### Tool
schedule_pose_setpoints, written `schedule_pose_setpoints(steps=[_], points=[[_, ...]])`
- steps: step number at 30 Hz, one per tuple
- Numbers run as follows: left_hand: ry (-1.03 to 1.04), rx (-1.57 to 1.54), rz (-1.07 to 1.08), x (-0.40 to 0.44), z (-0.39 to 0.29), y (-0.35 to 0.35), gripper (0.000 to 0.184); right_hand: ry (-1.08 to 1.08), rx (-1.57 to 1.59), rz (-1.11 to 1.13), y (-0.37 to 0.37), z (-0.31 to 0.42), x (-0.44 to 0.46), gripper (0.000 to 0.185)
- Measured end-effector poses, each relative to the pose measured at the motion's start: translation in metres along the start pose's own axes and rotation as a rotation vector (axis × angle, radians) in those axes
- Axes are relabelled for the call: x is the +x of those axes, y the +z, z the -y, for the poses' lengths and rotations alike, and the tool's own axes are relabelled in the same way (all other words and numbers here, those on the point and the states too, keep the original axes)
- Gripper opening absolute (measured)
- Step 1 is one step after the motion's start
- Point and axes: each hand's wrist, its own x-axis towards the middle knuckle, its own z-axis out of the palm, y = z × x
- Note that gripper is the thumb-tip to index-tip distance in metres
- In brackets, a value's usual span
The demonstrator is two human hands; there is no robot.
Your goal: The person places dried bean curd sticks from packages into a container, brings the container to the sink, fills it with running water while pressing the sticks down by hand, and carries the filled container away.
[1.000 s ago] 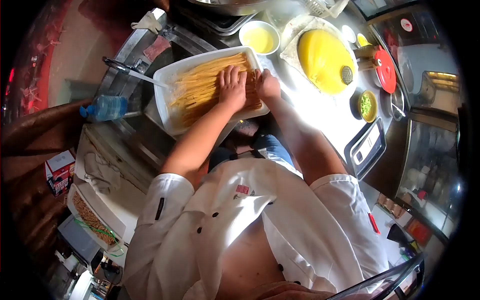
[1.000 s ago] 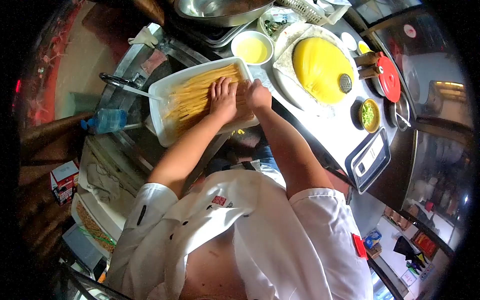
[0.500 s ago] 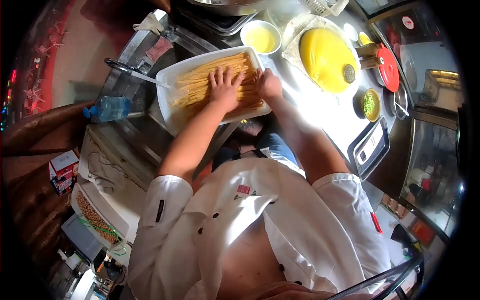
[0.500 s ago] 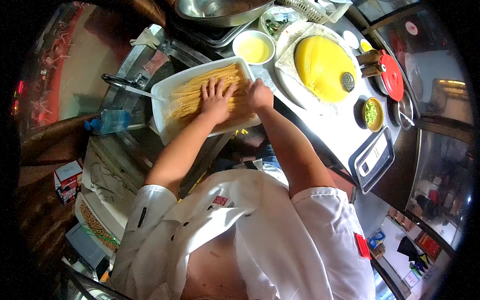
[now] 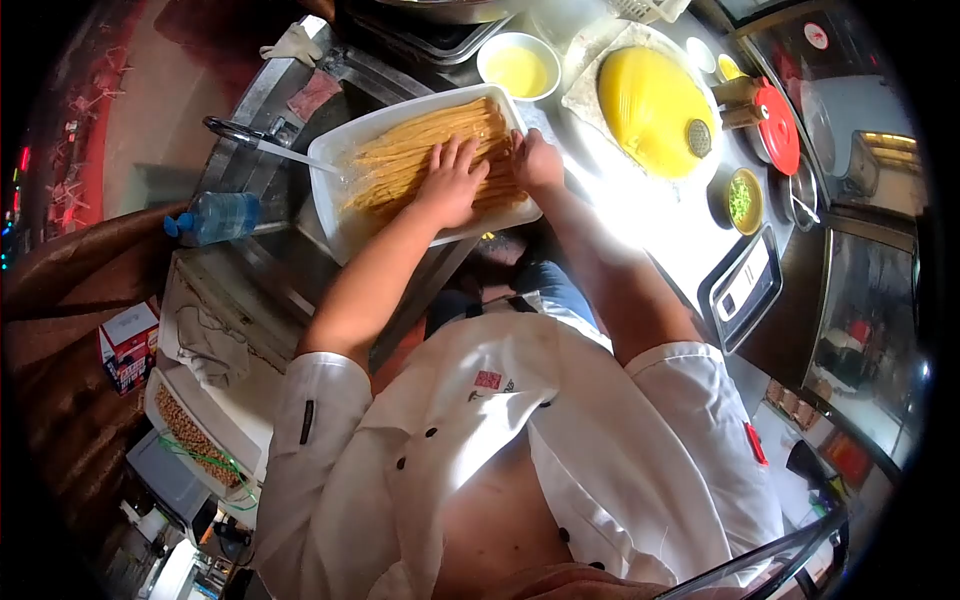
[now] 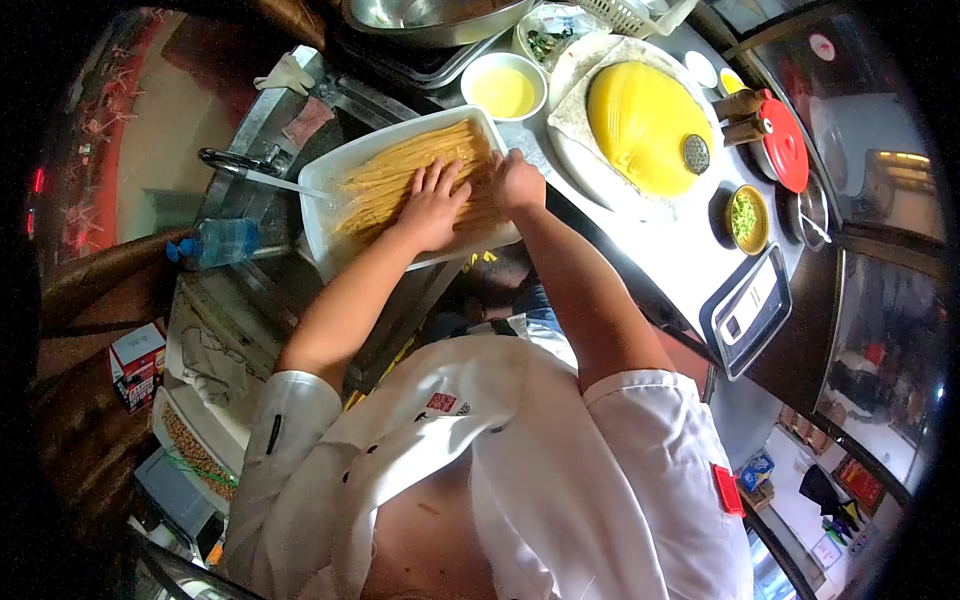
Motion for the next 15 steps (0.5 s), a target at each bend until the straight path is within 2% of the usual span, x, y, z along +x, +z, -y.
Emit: schedule_pose_setpoints(steps=[2, 6, 9, 11, 12, 13, 14, 15], points=[[0.005, -0.057, -0.053, 0.003, 0.001, 0.0, 0.071, 0.006, 0.004, 0.004, 0.001, 0.0, -0.001, 0.034], [0.008, -0.055, -0.092, 0.004, 0.003, 0.007, 0.068, 0.014, 0.003, 0.005, 0.0, 0.001, 0.0, 0.035], [0.026, -0.03, -0.214, 0.004, 0.002, 0.011, 0.059, 0.033, 0.001, 0.02, 0.0, 0.002, 0.001, 0.036], [0.111, 0.005, -0.243, 0.0, 0.0, 0.008, 0.055, 0.042, -0.003, 0.025, 0.001, 0.0, 0.001, 0.036], [0.113, 0.005, -0.241, -0.003, -0.001, 0.002, 0.055, 0.092, -0.027, 0.096, -0.004, 0.004, 0.002, 0.038], [0.216, -0.078, -0.128, -0.006, -0.002, -0.007, 0.047, 0.141, -0.051, 0.167, -0.009, 0.008, 0.002, 0.042], [0.317, -0.161, -0.015, -0.008, -0.003, -0.011, 0.039, 0.141, -0.051, 0.169, -0.011, 0.01, 0.002, 0.042], [0.315, -0.162, -0.014, -0.01, -0.004, -0.012, 0.039, 0.154, -0.05, 0.175, -0.013, 0.012, 0.002, 0.042]])
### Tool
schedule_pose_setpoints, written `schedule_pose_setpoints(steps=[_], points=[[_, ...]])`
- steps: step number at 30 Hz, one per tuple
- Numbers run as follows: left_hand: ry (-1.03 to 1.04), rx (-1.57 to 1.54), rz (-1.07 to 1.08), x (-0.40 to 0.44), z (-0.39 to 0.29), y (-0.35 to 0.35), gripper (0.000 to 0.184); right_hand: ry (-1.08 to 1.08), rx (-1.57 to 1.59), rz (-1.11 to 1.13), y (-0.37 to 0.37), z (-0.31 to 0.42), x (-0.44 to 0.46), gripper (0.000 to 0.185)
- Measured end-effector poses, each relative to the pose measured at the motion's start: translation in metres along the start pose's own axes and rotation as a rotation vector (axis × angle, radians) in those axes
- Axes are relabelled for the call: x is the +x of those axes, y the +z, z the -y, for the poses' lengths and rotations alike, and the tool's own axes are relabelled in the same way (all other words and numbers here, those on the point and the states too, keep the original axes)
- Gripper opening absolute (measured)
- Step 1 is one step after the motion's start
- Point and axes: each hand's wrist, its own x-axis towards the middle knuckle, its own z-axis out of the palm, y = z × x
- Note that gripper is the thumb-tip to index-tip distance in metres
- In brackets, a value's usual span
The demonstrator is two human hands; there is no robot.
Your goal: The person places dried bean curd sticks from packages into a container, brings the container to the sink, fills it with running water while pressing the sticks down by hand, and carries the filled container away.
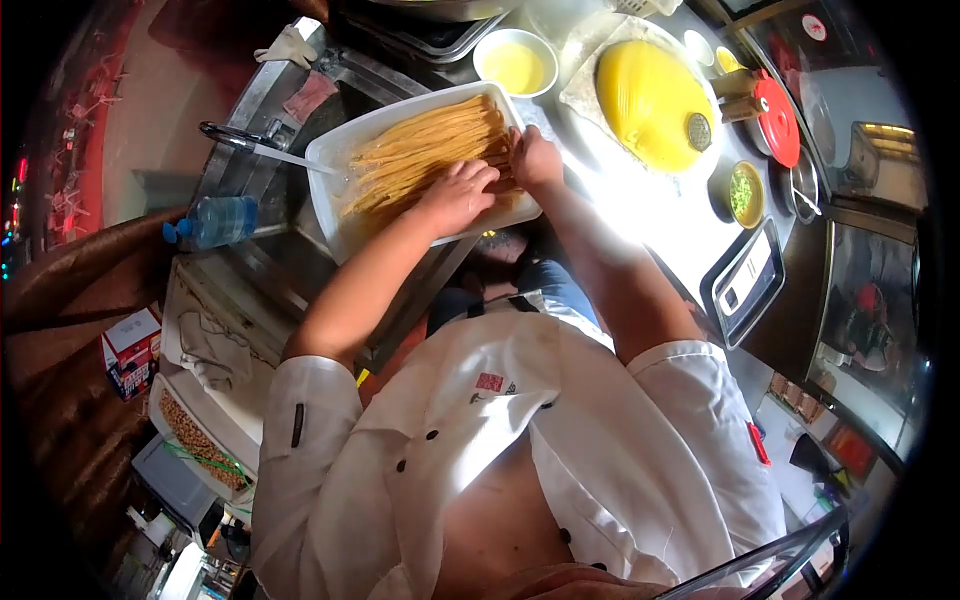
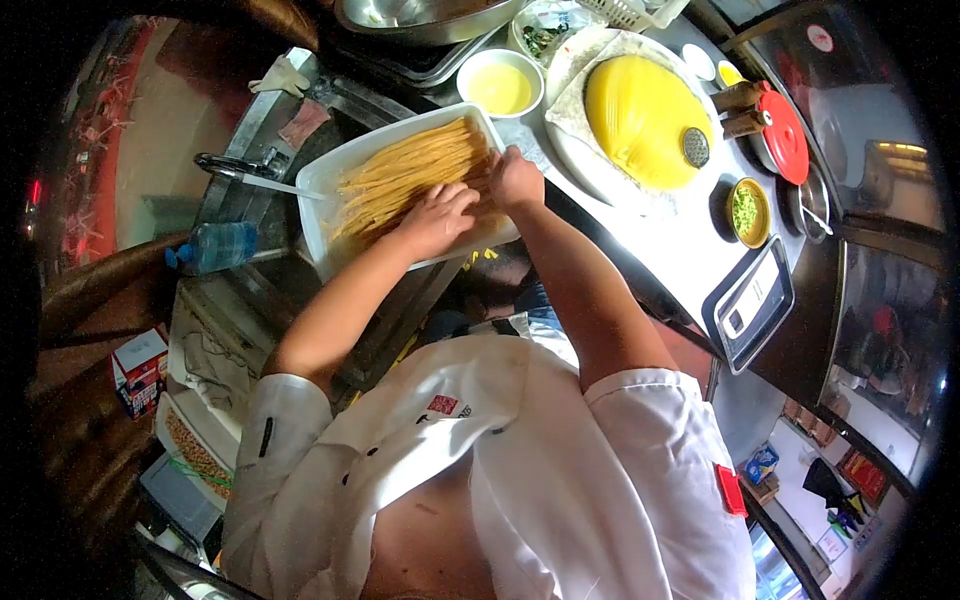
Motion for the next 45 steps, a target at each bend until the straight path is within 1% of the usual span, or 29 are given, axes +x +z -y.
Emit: schedule_pose_setpoints(steps=[2, 3, 4, 6, 8, 10, 11, 13, 14, 16, 17, 18, 20, 21, 23, 24, 26, 27, 30, 31, 32, 33, 34, 35, 36, 38, 40, 43, 45], points=[[-0.065, 0.036, 0.026, 0.001, -0.004, 0.0, 0.033, 0.01, 0.0, 0.007, 0.0, 0.002, 0.0, 0.042], [-0.093, -0.105, -0.059, 0.004, -0.003, 0.006, 0.03, 0.006, 0.003, -0.002, 0.001, 0.001, 0.0, 0.042], [-0.09, -0.108, -0.064, 0.012, 0.003, 0.023, 0.03, 0.002, 0.003, -0.011, 0.0, 0.0, 0.0, 0.042], [-0.036, 0.144, -0.027, 0.028, 0.013, 0.047, 0.032, 0.004, 0.004, -0.012, 0.0, 0.0, 0.001, 0.042], [-0.051, 0.117, -0.044, 0.037, 0.013, 0.059, 0.031, 0.009, 0.007, -0.011, 0.002, 0.001, 0.001, 0.042], [-0.235, 0.029, -0.222, 0.047, 0.016, 0.083, 0.032, 0.018, 0.006, 0.006, -0.002, 0.003, 0.001, 0.042], [-0.234, 0.028, -0.223, 0.046, 0.017, 0.085, 0.032, 0.019, 0.004, 0.006, -0.003, 0.004, 0.0, 0.042], [-0.069, -0.011, -0.216, 0.04, 0.007, 0.052, 0.026, 0.044, 0.003, 0.032, -0.005, 0.007, -0.001, 0.042], [-0.069, -0.01, -0.216, 0.035, 0.005, 0.036, 0.026, 0.044, 0.004, 0.032, -0.005, 0.006, -0.001, 0.042], [-0.064, -0.181, -0.306, 0.023, 0.009, 0.01, 0.023, 0.014, 0.016, 0.031, -0.005, 0.004, -0.001, 0.043], [-0.154, -0.119, -0.316, 0.017, 0.014, 0.006, 0.022, 0.016, 0.02, 0.026, -0.006, 0.004, 0.0, 0.043], [-0.257, -0.038, -0.216, 0.012, 0.018, -0.002, 0.04, 0.01, 0.011, 0.023, -0.007, 0.005, -0.002, 0.043], [-0.301, 0.129, -0.271, -0.002, 0.023, 0.004, 0.061, -0.002, 0.006, 0.022, -0.005, 0.006, -0.003, 0.044], [-0.305, 0.132, -0.274, -0.002, 0.025, 0.006, 0.061, 0.009, 0.005, 0.019, -0.003, 0.005, -0.002, 0.043], [-0.393, 0.148, -0.021, 0.004, 0.029, 0.011, 0.077, 0.013, 0.004, 0.016, 0.0, 0.003, 0.0, 0.043], [-0.399, 0.148, -0.025, 0.008, 0.028, 0.01, 0.077, 0.017, -0.002, 0.008, 0.001, 0.003, 0.001, 0.042], [-0.468, 0.205, 0.146, 0.017, 0.019, 0.001, 0.078, 0.008, -0.013, 0.005, 0.005, -0.003, 0.002, 0.041], [-0.473, 0.188, 0.169, 0.019, 0.014, -0.01, 0.077, -0.026, -0.014, -0.017, 0.01, -0.009, 0.003, 0.04], [-0.485, 0.06, 0.061, 0.027, 0.015, -0.029, 0.074, -0.059, -0.021, -0.052, 0.008, -0.004, 0.004, 0.039], [-0.53, 0.015, 0.001, 0.03, 0.018, -0.029, 0.083, -0.08, -0.014, -0.054, 0.01, -0.007, 0.005, 0.039], [-0.533, 0.013, -0.002, 0.034, 0.027, -0.016, 0.083, -0.1, -0.011, -0.053, 0.011, -0.01, 0.003, 0.039], [-0.518, 0.025, -0.102, 0.04, 0.04, 0.006, 0.084, -0.091, -0.017, -0.043, 0.013, -0.012, 0.005, 0.039], [-0.503, 0.037, -0.205, 0.043, 0.044, 0.008, 0.086, -0.098, -0.021, -0.046, 0.012, -0.011, 0.006, 0.039], [-0.528, 0.077, -0.123, 0.048, 0.046, 0.012, 0.085, -0.079, -0.023, -0.049, 0.012, -0.01, 0.006, 0.04], [-0.533, 0.076, -0.129, 0.052, 0.044, 0.008, 0.085, -0.06, -0.024, -0.051, 0.011, -0.008, 0.006, 0.041], [-0.6, 0.073, 0.025, 0.058, 0.04, 0.002, 0.079, -0.059, -0.024, -0.05, 0.009, -0.007, 0.005, 0.042], [-0.617, 0.078, 0.01, 0.058, 0.039, 0.001, 0.077, -0.06, -0.002, -0.05, 0.004, -0.002, 0.002, 0.042], [-0.599, 0.064, -0.121, 0.059, 0.035, 0.003, 0.072, -0.084, -0.014, -0.044, 0.005, -0.001, 0.002, 0.042], [-0.612, 0.062, -0.015, 0.059, 0.031, 0.006, 0.071, -0.095, -0.026, -0.042, 0.006, -0.003, 0.003, 0.043]])
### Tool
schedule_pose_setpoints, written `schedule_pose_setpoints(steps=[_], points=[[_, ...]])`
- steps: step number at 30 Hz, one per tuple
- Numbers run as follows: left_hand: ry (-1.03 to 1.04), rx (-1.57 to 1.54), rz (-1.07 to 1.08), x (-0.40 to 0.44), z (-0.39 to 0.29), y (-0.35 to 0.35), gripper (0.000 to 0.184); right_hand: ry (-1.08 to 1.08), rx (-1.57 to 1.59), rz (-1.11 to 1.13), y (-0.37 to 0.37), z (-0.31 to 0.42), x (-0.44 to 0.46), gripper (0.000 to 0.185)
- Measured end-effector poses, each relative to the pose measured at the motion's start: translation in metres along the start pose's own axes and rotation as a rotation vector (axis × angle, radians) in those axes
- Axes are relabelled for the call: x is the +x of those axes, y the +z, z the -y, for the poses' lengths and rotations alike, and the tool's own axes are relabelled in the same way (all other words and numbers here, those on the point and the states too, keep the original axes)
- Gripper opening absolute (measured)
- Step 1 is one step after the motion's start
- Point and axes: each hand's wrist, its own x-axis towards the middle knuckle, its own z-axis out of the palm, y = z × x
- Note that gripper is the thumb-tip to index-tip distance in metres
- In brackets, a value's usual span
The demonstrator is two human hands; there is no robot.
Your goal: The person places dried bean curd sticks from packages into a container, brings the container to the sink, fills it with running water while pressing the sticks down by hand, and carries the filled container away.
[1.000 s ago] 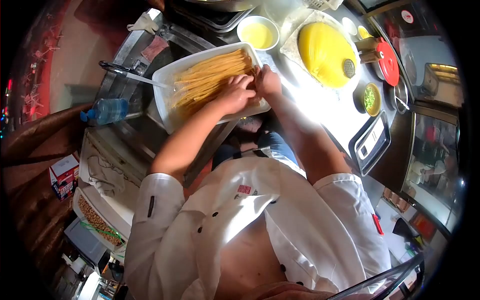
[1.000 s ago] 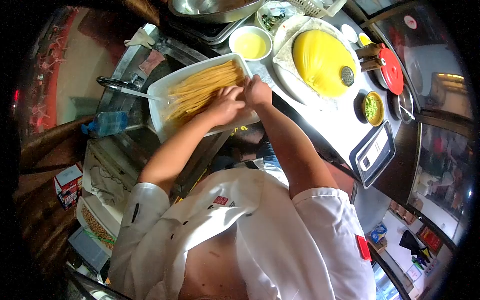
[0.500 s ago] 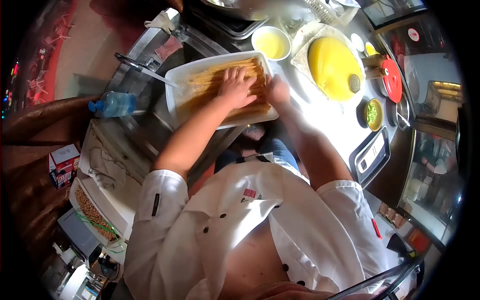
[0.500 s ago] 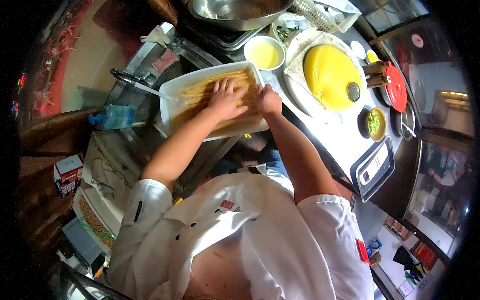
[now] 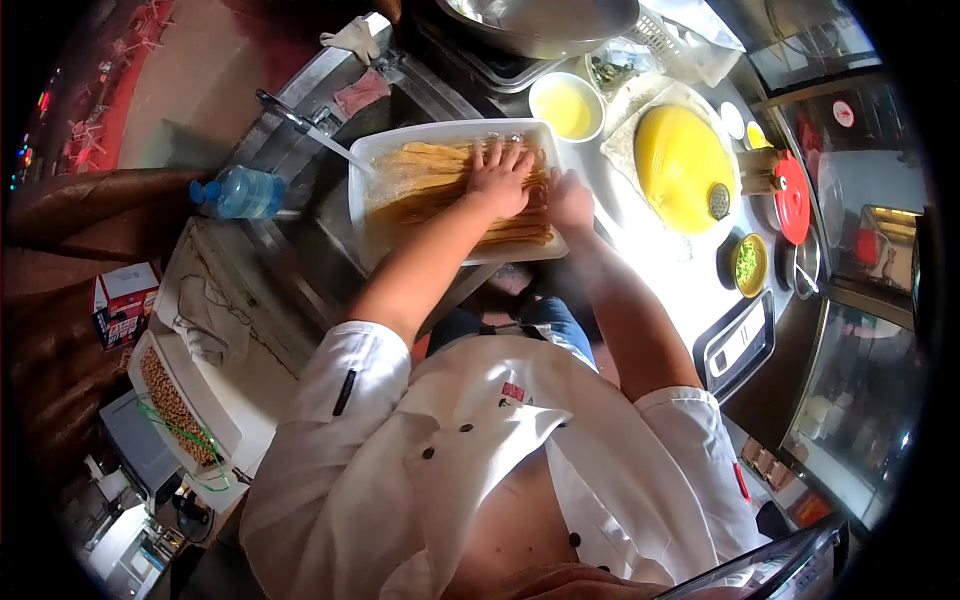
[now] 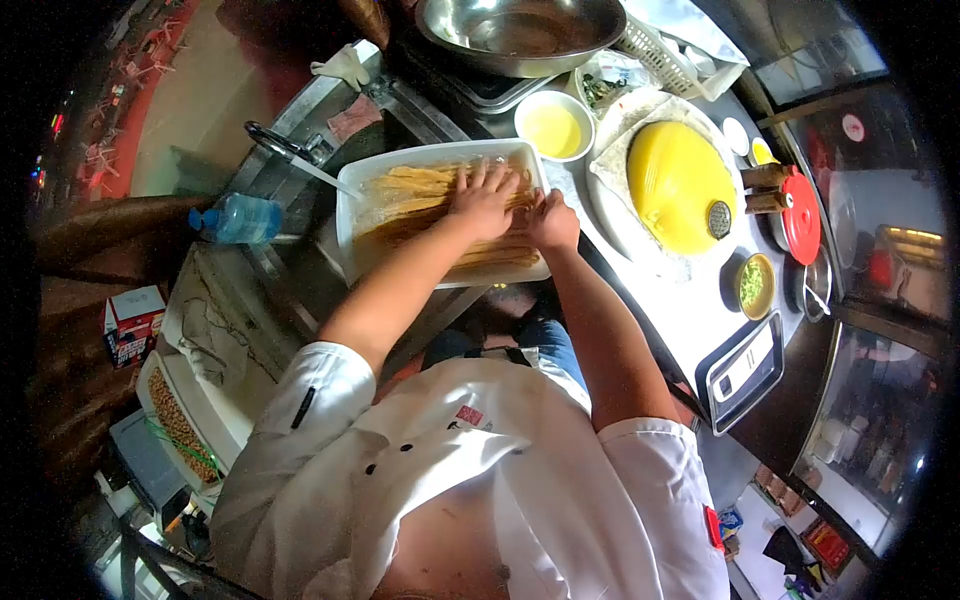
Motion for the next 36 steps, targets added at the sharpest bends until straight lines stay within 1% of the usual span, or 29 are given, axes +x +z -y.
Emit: schedule_pose_setpoints(steps=[1, 5, 7, 9, 11, 12, 14, 15, 17, 18, 20, 21, 23, 25, 27, 28, 32, 34, 35, 36], points=[[-0.014, -0.006, 0.055, 0.001, -0.001, -0.001, 0.072, -0.004, 0.003, 0.001, 0.003, -0.002, 0.001, 0.043], [-0.012, -0.016, 0.045, 0.004, -0.002, 0.005, 0.073, -0.013, -0.001, -0.026, 0.011, -0.012, 0.003, 0.043], [0.065, -0.036, -0.141, -0.014, -0.004, -0.002, 0.075, -0.096, -0.059, -0.033, 0.024, -0.024, 0.01, 0.043], [0.072, -0.057, -0.075, -0.041, -0.005, -0.007, 0.078, -0.1, -0.064, -0.024, 0.024, -0.025, 0.01, 0.042], [0.122, -0.039, -0.012, -0.051, 0.005, 0.011, 0.077, -0.041, -0.016, -0.028, 0.014, -0.014, 0.004, 0.042], [0.116, -0.037, -0.012, -0.051, 0.007, 0.013, 0.077, -0.097, -0.053, -0.025, 0.018, -0.018, 0.007, 0.042], [0.088, 0.044, 0.066, -0.044, 0.006, 0.015, 0.075, -0.108, -0.058, -0.023, 0.025, -0.027, 0.012, 0.042], [0.088, 0.04, 0.065, -0.042, 0.005, 0.023, 0.075, -0.12, -0.067, -0.016, 0.025, -0.028, 0.011, 0.042], [0.073, 0.098, -0.061, -0.038, 0.006, 0.038, 0.075, -0.127, -0.074, -0.015, 0.027, -0.031, 0.011, 0.041], [0.069, 0.1, -0.064, -0.044, 0.006, 0.031, 0.075, -0.128, -0.074, -0.017, 0.029, -0.031, 0.012, 0.041], [0.118, -0.127, -0.088, -0.064, 0.004, 0.008, 0.076, -0.129, -0.063, -0.031, 0.026, -0.028, 0.013, 0.041], [0.121, -0.123, -0.087, -0.07, 0.007, 0.009, 0.076, -0.123, -0.056, -0.038, 0.025, -0.028, 0.011, 0.041], [0.077, -0.024, 0.129, -0.082, 0.015, 0.011, 0.07, -0.11, -0.051, -0.031, 0.024, -0.027, 0.011, 0.041], [0.069, -0.017, 0.142, -0.081, 0.021, 0.009, 0.07, -0.097, -0.049, -0.02, 0.018, -0.021, 0.008, 0.042], [0.095, 0.027, 0.108, -0.076, 0.025, 0.014, 0.069, -0.01, -0.013, 0.015, 0.008, -0.012, 0.005, 0.044], [0.07, 0.036, 0.09, -0.075, 0.023, 0.016, 0.067, 0.017, 0.017, -0.002, 0.002, -0.005, 0.002, 0.045], [0.084, -0.062, 0.043, -0.084, 0.02, 0.002, 0.069, 0.006, 0.016, -0.041, 0.01, -0.013, 0.008, 0.044], [0.192, -0.126, -0.047, -0.094, 0.026, 0.0, 0.051, -0.038, 0.022, -0.05, 0.014, -0.018, 0.008, 0.045], [0.194, -0.127, -0.038, -0.095, 0.028, 0.002, 0.051, -0.031, 0.023, -0.046, 0.017, -0.021, 0.005, 0.045], [0.29, -0.059, 0.052, -0.092, 0.031, 0.001, 0.044, -0.002, 0.02, -0.028, 0.013, -0.016, 0.003, 0.045]])
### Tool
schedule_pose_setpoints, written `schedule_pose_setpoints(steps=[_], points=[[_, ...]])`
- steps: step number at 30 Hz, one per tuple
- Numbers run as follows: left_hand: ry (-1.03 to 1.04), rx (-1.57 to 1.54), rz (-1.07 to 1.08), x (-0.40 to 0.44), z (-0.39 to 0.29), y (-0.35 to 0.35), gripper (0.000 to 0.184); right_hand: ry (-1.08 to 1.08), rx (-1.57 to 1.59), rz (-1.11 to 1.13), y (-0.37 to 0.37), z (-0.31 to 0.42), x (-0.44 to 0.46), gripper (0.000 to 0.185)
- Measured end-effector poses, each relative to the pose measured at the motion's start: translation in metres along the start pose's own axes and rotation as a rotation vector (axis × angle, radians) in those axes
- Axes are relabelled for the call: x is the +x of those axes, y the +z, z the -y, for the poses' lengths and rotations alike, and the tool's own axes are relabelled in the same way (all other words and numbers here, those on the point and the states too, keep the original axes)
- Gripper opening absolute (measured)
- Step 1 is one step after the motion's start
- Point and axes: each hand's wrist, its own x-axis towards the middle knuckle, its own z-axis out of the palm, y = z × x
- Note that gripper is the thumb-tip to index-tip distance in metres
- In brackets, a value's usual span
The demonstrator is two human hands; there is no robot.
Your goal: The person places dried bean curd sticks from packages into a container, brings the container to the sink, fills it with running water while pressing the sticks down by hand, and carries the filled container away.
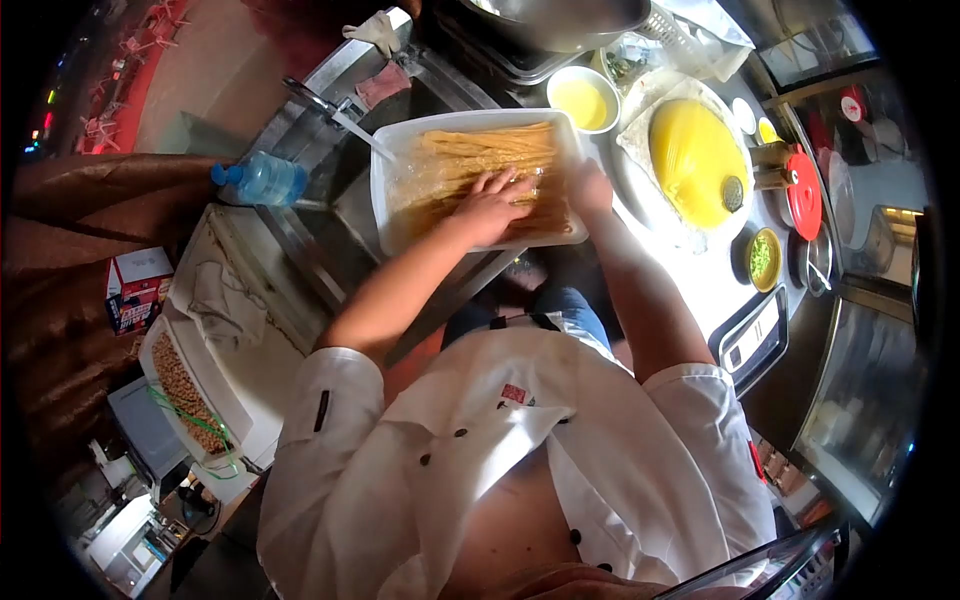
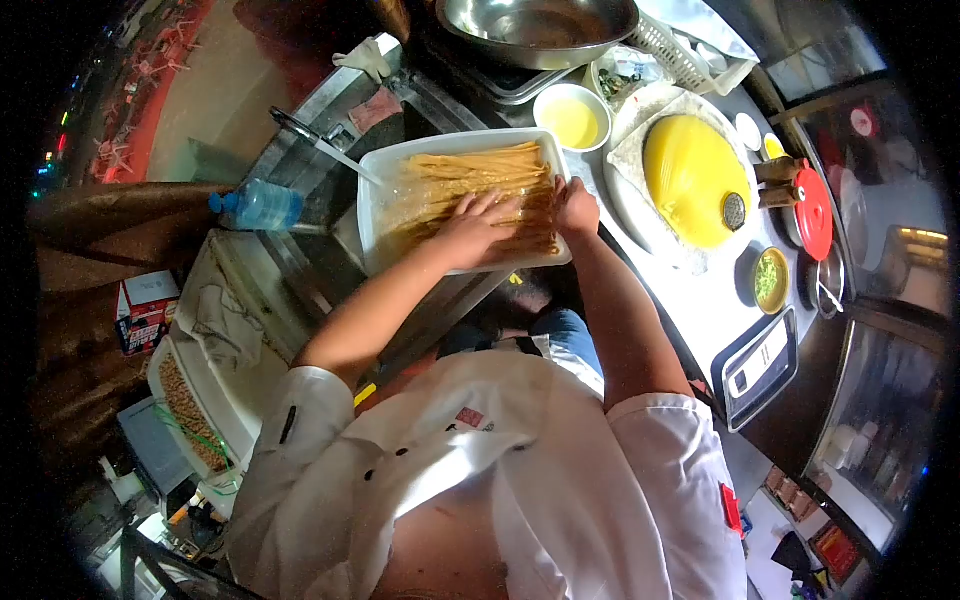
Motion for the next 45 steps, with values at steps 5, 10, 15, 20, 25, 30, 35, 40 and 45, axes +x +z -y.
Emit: schedule_pose_setpoints(steps=[5, 10, 15, 20, 25, 30, 35, 40, 45], points=[[0.153, 0.104, -0.065, 0.021, 0.017, 0.024, 0.031, -0.086, -0.057, -0.002, 0.018, -0.022, 0.012, 0.045], [0.193, -0.059, -0.219, 0.008, 0.013, 0.0, 0.034, -0.102, -0.066, 0.014, 0.019, -0.023, 0.013, 0.045], [0.113, -0.027, -0.265, 0.001, 0.025, 0.008, 0.043, -0.027, -0.009, 0.094, 0.01, -0.014, 0.011, 0.045], [0.085, -0.117, -0.319, 0.004, 0.021, 0.003, 0.038, -0.117, -0.093, 0.029, 0.018, -0.023, 0.015, 0.044], [-0.025, -0.187, -0.459, -0.023, 0.054, -0.015, 0.038, -0.031, 0.025, 0.045, -0.002, -0.006, 0.007, 0.043], [0.113, 0.007, -0.304, -0.041, 0.062, -0.004, 0.042, 0.025, -0.031, 0.048, -0.004, 0.001, 0.005, 0.042], [-0.015, -0.202, -0.523, -0.053, 0.075, -0.021, 0.038, -0.005, -0.066, 0.056, -0.004, 0.001, 0.005, 0.043], [-0.426, -1.484, -0.885, -0.059, 0.16, -0.042, 0.017, 0.037, 0.012, 0.092, -0.008, 0.005, 0.004, 0.043], [-0.187, -2.229, -0.849, -0.039, 0.236, -0.03, 0.023, 0.04, -0.041, 0.038, -0.009, 0.01, 0.002, 0.042]])
